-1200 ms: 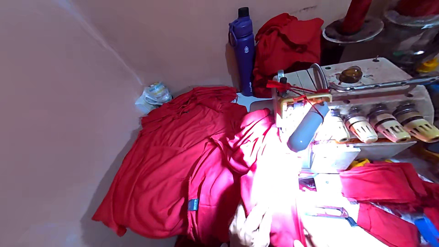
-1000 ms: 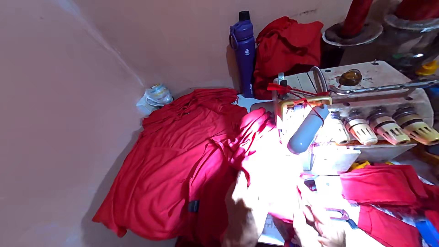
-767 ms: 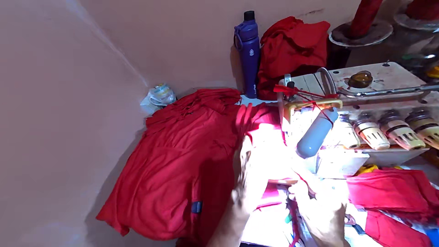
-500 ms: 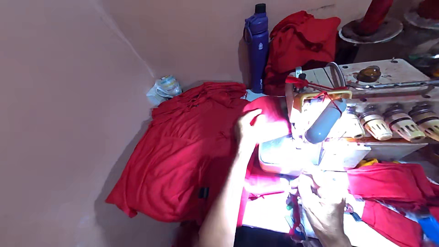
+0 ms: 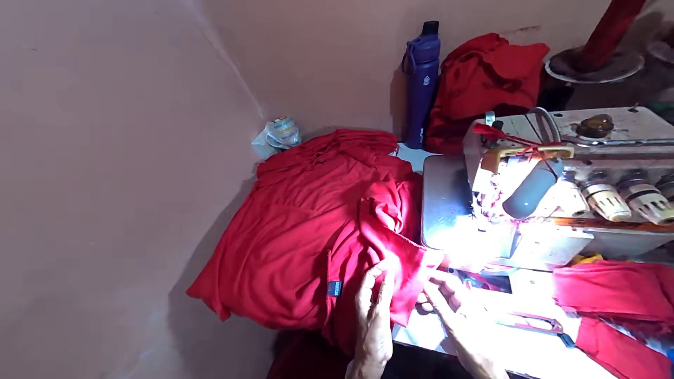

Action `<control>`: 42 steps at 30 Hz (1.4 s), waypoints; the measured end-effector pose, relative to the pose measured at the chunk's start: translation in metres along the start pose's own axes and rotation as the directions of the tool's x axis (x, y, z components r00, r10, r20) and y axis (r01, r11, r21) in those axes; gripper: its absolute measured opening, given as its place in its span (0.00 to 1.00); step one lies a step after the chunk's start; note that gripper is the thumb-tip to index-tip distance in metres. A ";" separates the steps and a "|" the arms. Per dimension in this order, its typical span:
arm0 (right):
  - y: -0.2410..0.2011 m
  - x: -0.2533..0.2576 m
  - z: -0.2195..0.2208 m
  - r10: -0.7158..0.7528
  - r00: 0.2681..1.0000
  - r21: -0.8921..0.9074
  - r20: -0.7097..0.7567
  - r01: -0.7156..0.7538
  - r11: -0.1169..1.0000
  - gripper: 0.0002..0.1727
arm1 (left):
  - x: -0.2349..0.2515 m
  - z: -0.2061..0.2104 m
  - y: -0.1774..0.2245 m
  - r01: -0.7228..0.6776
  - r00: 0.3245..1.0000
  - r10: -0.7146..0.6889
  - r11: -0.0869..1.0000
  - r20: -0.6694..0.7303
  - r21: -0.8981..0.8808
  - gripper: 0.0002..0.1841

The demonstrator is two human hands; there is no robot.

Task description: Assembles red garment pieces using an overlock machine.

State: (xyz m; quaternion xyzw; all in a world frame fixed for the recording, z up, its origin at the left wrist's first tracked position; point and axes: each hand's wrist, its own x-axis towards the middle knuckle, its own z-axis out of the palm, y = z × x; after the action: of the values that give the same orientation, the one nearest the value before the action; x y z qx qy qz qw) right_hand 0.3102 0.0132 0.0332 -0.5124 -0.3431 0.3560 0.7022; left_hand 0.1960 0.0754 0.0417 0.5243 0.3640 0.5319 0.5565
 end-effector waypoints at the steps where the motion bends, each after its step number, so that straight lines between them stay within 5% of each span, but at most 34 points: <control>1: 0.001 -0.001 -0.002 0.005 1.000 -0.001 -0.013 -0.005 1.000 0.12 | 0.001 -0.001 -0.001 -0.016 1.000 0.015 1.000 0.007 0.001 0.15; 7: -0.014 -0.010 -0.019 -0.098 0.995 -0.142 -0.005 0.096 0.985 0.13 | -0.003 -0.008 -0.006 -0.111 0.994 0.109 0.988 0.023 0.111 0.17; 11: -0.020 -0.027 -0.043 -0.222 0.973 -0.391 -0.061 0.182 0.902 0.11 | -0.002 -0.015 -0.008 -0.087 0.996 0.082 0.988 0.043 0.131 0.18; 16: -0.026 -0.041 -0.081 -0.381 0.924 -0.758 -0.033 0.225 0.612 0.10 | -0.007 -0.026 -0.009 -0.197 0.977 0.177 0.962 0.117 0.191 0.22; 21: -0.016 -0.046 -0.113 -0.337 0.931 -0.924 0.137 0.242 0.295 0.14 | -0.018 -0.039 -0.003 -0.275 0.957 0.279 0.797 0.076 0.537 0.26; 28: 0.002 -0.045 -0.118 -0.480 0.877 -0.949 0.029 0.174 0.261 0.15 | -0.017 -0.030 0.000 -0.424 0.845 0.523 0.533 0.109 0.732 0.20; 39: 0.008 -0.046 -0.112 -0.531 0.847 -0.963 -0.012 0.133 0.234 0.13 | -0.009 0.032 0.004 -0.594 0.727 0.655 0.447 0.207 0.669 0.11; 42: 0.007 -0.047 -0.111 -0.517 0.856 -0.964 -0.019 0.121 0.236 0.11 | 0.002 0.044 0.004 -0.558 0.755 0.605 0.391 0.253 0.732 0.12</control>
State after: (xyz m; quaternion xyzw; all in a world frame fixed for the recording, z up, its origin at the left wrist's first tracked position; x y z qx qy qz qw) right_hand 0.3790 -0.0779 -0.0054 -0.7912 -0.4576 -0.1594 0.3732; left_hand 0.2376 0.0683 0.0538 0.7875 0.3633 0.4960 0.0440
